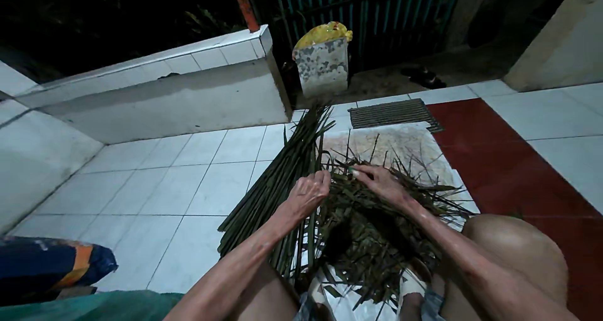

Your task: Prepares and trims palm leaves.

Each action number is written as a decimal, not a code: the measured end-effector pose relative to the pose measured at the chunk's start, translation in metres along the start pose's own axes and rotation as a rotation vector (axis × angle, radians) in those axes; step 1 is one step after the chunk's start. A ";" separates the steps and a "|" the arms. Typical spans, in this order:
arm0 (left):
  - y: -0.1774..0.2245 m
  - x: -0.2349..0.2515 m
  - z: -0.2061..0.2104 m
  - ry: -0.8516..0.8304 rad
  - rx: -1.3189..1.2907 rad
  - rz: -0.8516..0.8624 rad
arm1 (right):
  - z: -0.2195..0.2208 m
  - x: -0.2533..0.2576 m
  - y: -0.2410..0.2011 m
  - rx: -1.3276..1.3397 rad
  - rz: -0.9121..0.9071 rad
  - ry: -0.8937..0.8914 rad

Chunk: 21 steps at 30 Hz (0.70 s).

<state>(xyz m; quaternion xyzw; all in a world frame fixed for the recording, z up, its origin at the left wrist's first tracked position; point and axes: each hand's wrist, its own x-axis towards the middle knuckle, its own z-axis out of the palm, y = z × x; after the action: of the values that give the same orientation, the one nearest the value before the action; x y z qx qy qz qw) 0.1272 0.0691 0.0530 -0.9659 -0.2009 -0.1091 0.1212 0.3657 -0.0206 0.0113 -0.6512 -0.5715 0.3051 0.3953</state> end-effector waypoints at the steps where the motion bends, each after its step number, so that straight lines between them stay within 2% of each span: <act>1: 0.001 0.000 0.000 0.013 0.004 0.010 | 0.002 -0.001 -0.003 0.022 -0.012 -0.032; 4: 0.002 -0.001 0.005 0.056 0.026 0.046 | 0.004 -0.002 -0.009 0.054 -0.006 -0.094; 11: 0.004 -0.006 0.018 0.113 0.073 0.115 | -0.004 -0.002 -0.011 -0.031 0.127 -0.110; 15: 0.004 -0.007 0.019 0.102 0.079 0.120 | -0.008 0.001 -0.005 -0.065 0.161 -0.115; 21: 0.000 -0.011 0.018 0.096 0.050 0.108 | -0.020 0.010 0.022 -0.159 0.338 -0.061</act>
<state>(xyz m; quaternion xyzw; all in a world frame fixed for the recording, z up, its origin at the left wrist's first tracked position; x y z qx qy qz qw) 0.1201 0.0702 0.0336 -0.9657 -0.1453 -0.1437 0.1602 0.3953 -0.0148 0.0027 -0.7575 -0.4882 0.3405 0.2682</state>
